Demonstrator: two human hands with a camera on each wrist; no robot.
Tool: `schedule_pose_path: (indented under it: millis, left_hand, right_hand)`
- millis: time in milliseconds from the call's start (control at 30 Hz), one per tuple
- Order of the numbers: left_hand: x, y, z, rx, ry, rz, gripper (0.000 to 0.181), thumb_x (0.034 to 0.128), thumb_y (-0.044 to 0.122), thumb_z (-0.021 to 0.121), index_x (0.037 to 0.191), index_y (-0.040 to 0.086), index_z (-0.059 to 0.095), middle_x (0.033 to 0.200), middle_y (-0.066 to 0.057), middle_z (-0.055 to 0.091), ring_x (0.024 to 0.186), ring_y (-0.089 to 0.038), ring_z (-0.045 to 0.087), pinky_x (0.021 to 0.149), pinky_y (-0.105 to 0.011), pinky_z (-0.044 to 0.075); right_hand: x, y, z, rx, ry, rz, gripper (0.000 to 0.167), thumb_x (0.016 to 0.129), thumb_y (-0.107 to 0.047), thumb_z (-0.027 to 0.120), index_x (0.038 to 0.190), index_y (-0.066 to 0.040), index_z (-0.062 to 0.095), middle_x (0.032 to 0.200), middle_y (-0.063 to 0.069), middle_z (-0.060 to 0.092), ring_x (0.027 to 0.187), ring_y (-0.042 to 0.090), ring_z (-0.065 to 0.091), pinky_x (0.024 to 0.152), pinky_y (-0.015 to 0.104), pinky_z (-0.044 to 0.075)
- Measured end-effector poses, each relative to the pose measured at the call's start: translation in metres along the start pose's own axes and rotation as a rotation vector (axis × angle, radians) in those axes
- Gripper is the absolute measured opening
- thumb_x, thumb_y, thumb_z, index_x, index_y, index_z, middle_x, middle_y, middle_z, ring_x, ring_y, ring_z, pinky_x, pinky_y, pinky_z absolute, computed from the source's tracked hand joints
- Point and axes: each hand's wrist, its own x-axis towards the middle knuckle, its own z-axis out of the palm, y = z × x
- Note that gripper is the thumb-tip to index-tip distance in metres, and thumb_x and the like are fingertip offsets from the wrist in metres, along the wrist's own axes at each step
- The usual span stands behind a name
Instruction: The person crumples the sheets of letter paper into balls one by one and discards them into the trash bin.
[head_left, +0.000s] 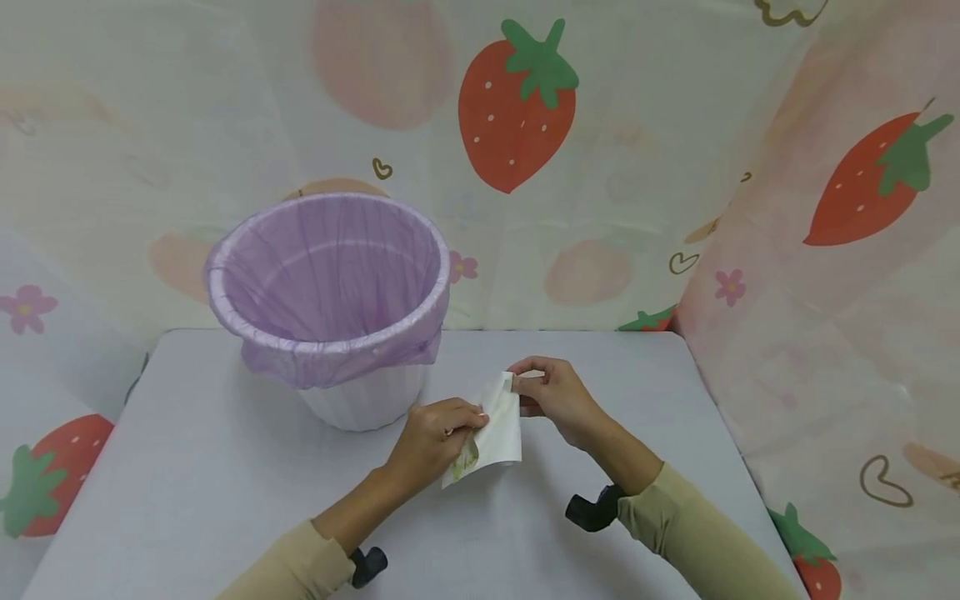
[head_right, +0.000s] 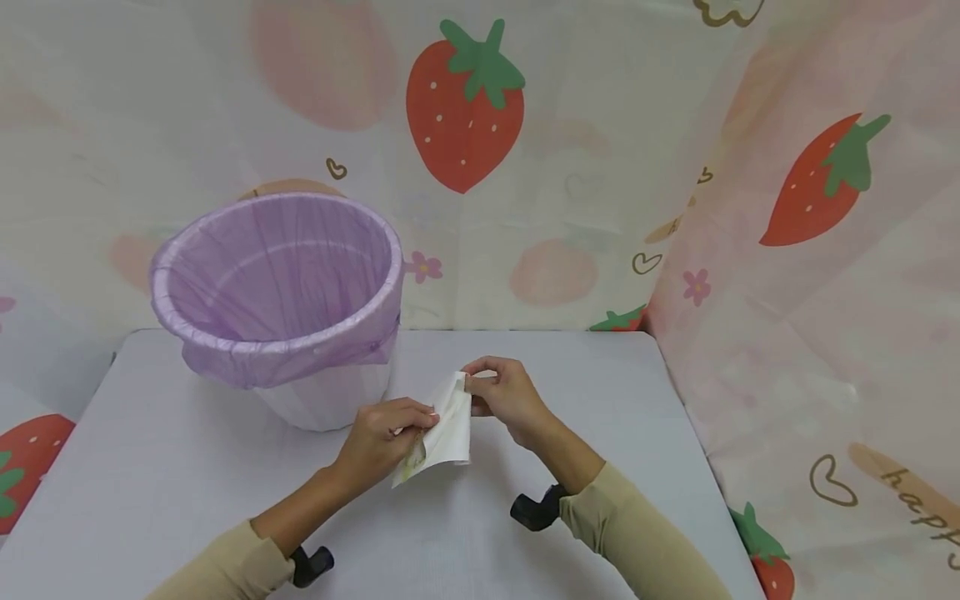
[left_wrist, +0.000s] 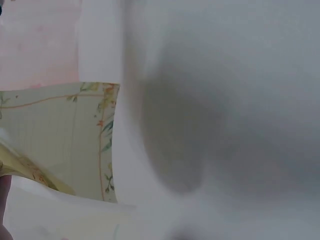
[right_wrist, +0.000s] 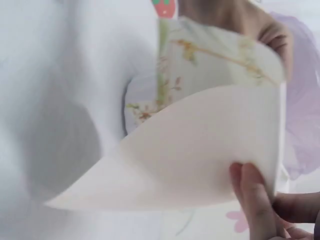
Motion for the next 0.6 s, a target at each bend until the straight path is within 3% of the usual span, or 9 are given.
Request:
schedule_pose_path:
  millis: [167,300,367,500,600]
  left_hand:
    - [-0.001,-0.001,-0.001,0.111,-0.060,0.094,0.015,0.0759,-0.009,0.078,0.086,0.001,0.079,0.087,-0.007,0.075,0.081,-0.018,0.073,0.072,-0.025,0.059]
    - [0.002,0.000,0.000,0.235,-0.129,0.172,0.016,0.0764,-0.008,0.079,0.088,0.004,0.079,0.090,-0.005,0.075,0.082,-0.015,0.073,0.070,-0.023,0.059]
    - [0.004,0.002,0.000,0.283,-0.161,0.213,0.017,0.0766,-0.005,0.080,0.091,0.004,0.079,0.092,-0.005,0.075,0.083,-0.015,0.073,0.069,-0.023,0.059]
    - [0.003,0.003,0.000,0.263,-0.204,0.233,0.023,0.0780,-0.001,0.081,0.101,0.003,0.077,0.102,-0.008,0.074,0.090,-0.018,0.073,0.074,-0.025,0.059]
    - [0.001,0.000,-0.002,0.147,-0.233,0.159,0.031,0.0808,0.002,0.077,0.112,0.001,0.074,0.112,-0.011,0.072,0.102,-0.022,0.071,0.082,-0.029,0.058]
  right_hand:
    - [-0.001,-0.005,0.005,-0.001,-0.050,0.026,0.030,0.093,-0.007,0.065,0.120,0.006,0.060,0.105,0.020,0.072,0.083,0.023,0.073,0.077,0.037,0.060]
    - [0.000,-0.004,0.010,-0.038,-0.004,0.004,0.030,0.087,-0.006,0.075,0.112,0.005,0.062,0.096,0.020,0.074,0.078,0.021,0.072,0.073,0.037,0.061]
    - [0.000,-0.004,0.012,-0.049,0.015,-0.024,0.025,0.088,-0.002,0.073,0.109,0.007,0.062,0.092,0.021,0.074,0.075,0.022,0.072,0.071,0.038,0.061]
    - [-0.001,-0.004,0.011,-0.083,0.036,-0.103,0.017,0.090,0.005,0.068,0.104,0.009,0.061,0.084,0.021,0.073,0.074,0.022,0.072,0.069,0.038,0.061]
    - [0.000,-0.004,0.008,-0.098,0.054,-0.151,0.013,0.090,0.006,0.067,0.102,0.009,0.061,0.081,0.019,0.073,0.074,0.019,0.071,0.069,0.037,0.061]
